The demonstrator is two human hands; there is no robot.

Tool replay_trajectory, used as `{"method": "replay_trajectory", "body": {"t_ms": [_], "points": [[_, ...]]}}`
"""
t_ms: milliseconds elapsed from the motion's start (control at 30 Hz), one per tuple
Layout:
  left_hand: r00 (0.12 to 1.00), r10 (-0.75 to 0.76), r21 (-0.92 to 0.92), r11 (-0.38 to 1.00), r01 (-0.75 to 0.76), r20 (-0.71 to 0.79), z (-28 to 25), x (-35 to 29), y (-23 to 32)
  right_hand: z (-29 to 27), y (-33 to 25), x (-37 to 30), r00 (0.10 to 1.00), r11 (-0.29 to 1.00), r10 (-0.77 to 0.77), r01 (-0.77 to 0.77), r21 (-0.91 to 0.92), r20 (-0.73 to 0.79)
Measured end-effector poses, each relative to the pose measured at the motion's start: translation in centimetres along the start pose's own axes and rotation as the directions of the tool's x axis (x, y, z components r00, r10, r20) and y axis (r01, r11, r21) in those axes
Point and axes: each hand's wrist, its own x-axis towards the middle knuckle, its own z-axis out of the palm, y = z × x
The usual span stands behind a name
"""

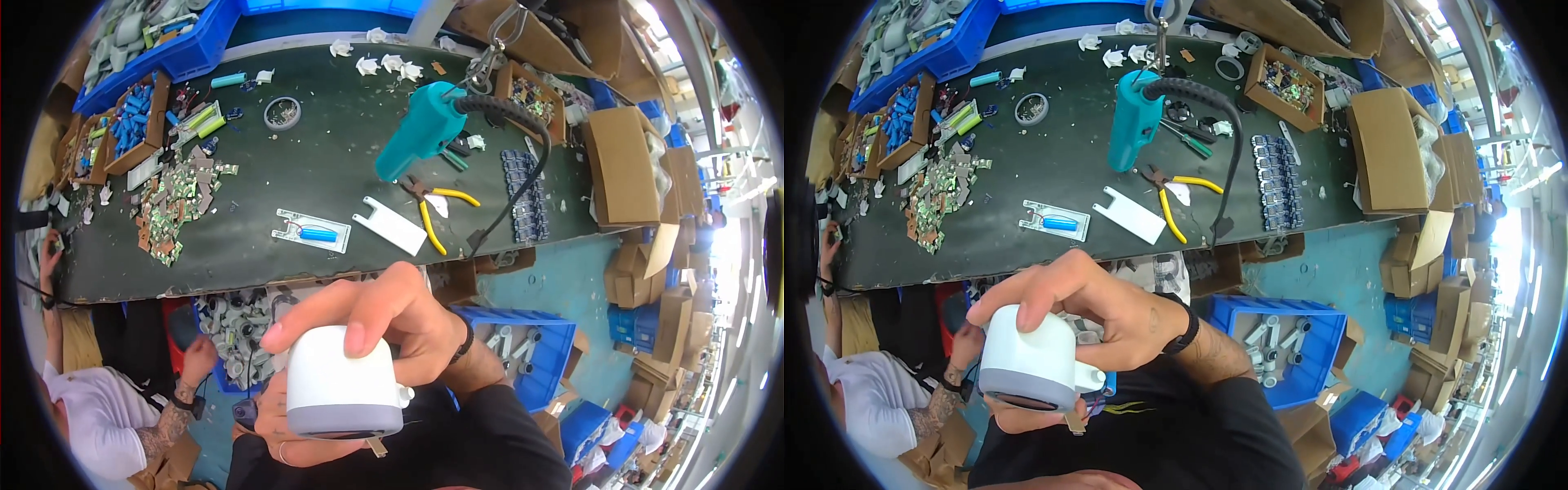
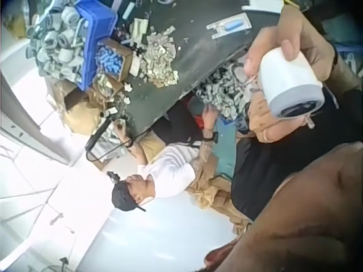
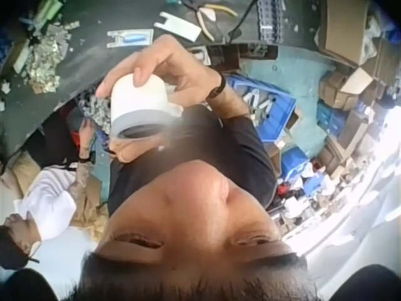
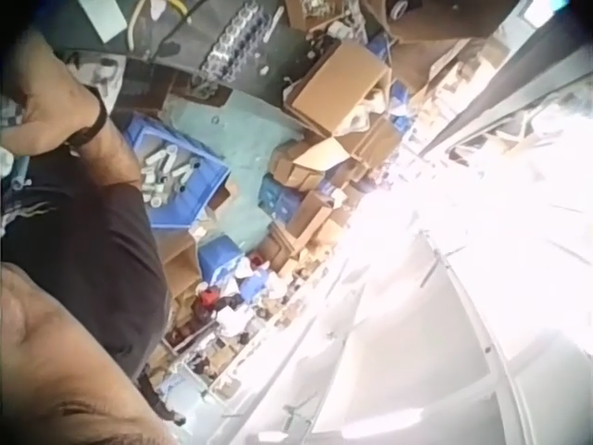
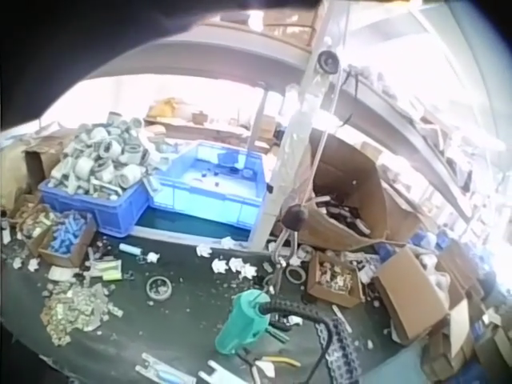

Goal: Assemble a small handheld electronic fan by connecting the internal PCB, wiring, and securing the housing with an electric screwdriver.

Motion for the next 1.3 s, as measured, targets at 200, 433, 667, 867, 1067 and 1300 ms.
{"method": "replay_trajectory", "body": {"t_ms": [200, 433, 667, 867, 1067, 1300], "points": [[1.000, -0.014, 0.020, 1.000, 0.014, -0.006, -0.3, -0.4, 0.3, 0.2, 0.2, -0.2, 1.000, 1.000, -0.004, 0.005, 0.030, -0.020], [1.000, -0.022, 0.040, 0.999, 0.023, -0.016, -0.7, -0.4, 1.1, 0.3, 0.1, -0.3, 1.000, 1.000, 0.022, -0.021, 0.010, -0.016], [0.999, -0.026, 0.053, 0.998, 0.027, -0.030, -1.1, -0.2, 1.6, 0.1, 0.2, -0.3, 1.000, 1.000, 0.001, -0.001, -0.013, -0.018], [0.995, -0.052, 0.047, 0.998, 0.047, 0.090, -2.6, 1.2, 2.5, 0.3, 0.6, -0.2, 1.000, 1.000, 0.005, -0.005, 0.019, -0.015], [0.985, -0.080, 0.110, 0.989, 0.098, -0.156, -0.8, 1.5, 1.1, -0.6, 1.0, -0.7, 0.985, 0.992, 0.112, -0.118, -0.041, -0.133], [0.951, -0.249, 0.120, 0.955, 0.272, -0.182, -2.9, 1.4, 0.9, -1.9, 2.1, -0.3, 0.965, 0.931, 0.110, -0.184, -0.316, -0.237]]}}
